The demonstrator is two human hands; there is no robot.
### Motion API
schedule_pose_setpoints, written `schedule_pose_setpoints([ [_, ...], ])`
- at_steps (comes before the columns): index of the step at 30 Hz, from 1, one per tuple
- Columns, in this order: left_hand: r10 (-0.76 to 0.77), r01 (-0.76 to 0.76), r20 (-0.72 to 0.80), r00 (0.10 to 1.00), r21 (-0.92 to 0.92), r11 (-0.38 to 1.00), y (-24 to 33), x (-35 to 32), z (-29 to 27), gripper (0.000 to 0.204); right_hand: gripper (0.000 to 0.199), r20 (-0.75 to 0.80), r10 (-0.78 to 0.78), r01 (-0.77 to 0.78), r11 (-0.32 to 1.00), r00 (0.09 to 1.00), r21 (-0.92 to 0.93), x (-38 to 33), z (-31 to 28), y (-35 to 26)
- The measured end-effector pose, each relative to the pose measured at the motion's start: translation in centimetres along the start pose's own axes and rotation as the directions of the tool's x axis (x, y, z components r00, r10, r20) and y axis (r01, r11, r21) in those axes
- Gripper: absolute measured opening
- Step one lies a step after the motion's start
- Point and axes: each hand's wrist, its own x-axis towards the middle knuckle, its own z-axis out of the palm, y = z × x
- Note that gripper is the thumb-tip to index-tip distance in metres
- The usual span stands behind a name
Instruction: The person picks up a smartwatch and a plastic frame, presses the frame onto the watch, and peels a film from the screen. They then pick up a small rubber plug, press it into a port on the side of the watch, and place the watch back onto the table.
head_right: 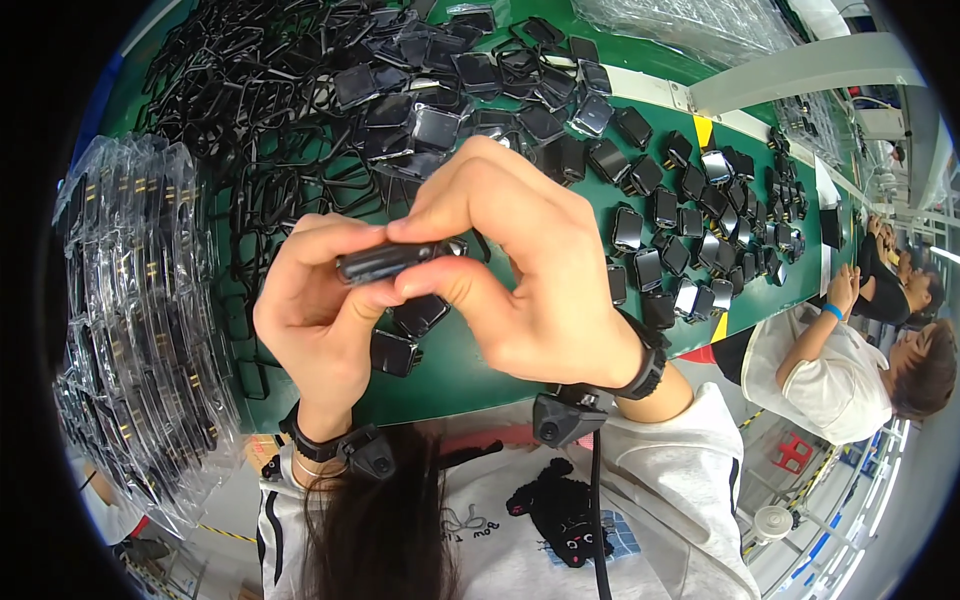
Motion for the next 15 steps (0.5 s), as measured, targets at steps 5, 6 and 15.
schedule_pose_setpoints([
  [5,0.232,-0.239,0.066,0.97,0.132,0.962,-0.7,0.0,-0.8,0.021,0.022,0.024,-0.095,0.095,0.995,0.995,-0.018,0.0,0.2,-0.6],
  [6,0.276,-0.285,0.077,0.958,0.176,0.942,-0.8,0.0,-0.8,0.02,0.022,0.026,-0.133,0.134,0.989,0.991,-0.06,-0.1,0.1,-0.6],
  [15,0.246,-0.254,0.101,0.964,0.076,0.964,-0.4,0.0,-1.0,0.017,0.024,-0.031,-0.236,0.226,0.957,0.971,-0.183,-1.0,1.4,-0.6],
])
